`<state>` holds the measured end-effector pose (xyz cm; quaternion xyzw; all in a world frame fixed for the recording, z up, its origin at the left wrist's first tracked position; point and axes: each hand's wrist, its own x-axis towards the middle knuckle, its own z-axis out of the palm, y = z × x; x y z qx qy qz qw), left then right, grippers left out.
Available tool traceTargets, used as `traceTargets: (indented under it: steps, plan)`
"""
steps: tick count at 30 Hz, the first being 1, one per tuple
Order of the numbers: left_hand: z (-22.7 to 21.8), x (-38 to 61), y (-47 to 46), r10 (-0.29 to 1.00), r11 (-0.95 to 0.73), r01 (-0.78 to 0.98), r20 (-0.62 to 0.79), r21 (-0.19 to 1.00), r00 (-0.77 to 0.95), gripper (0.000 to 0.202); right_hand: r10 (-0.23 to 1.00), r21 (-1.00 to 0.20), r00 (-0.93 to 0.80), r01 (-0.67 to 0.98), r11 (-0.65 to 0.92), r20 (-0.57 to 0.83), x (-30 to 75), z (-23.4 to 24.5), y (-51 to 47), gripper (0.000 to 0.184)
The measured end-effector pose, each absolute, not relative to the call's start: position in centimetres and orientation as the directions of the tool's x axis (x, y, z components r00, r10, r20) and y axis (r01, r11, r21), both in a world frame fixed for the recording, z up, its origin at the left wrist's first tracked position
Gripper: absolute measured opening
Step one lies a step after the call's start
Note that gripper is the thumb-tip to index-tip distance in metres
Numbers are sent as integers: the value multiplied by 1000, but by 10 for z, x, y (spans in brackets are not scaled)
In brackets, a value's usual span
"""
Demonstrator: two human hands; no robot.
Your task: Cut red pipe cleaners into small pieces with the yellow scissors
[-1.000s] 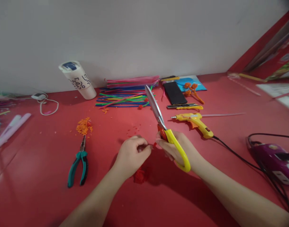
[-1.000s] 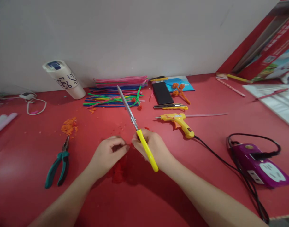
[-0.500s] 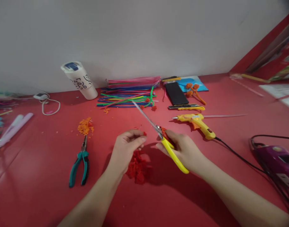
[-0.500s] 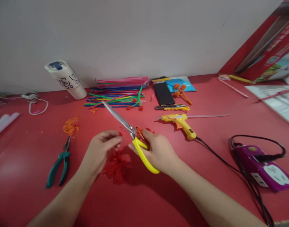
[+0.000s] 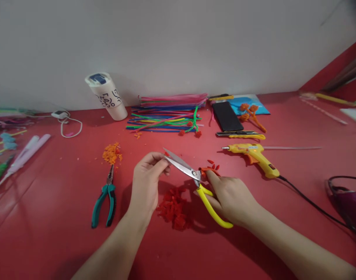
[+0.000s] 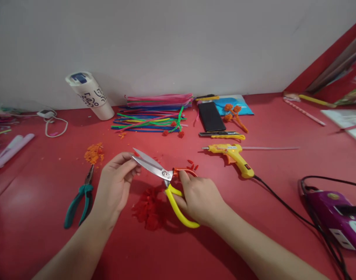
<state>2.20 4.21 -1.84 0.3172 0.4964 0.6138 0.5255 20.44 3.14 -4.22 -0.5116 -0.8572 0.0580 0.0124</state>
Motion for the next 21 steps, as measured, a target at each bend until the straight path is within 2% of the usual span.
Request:
traceTargets:
  steps: [5, 13, 21]
  plan:
    - [-18, 23, 42, 955, 43, -313, -131, 949, -266, 5, 879, -84, -476, 877, 474, -14, 202, -45, 30, 36]
    - [-19, 23, 43, 954, 17, -323, -112, 946, -279, 6, 860, -81, -505, 857, 509, 67, 204, -52, 29, 37]
    - [-18, 22, 42, 958, 10, -336, -105, 942, -266, 6, 857, -88, -510, 853, 515, 66, 205, -51, 29, 38]
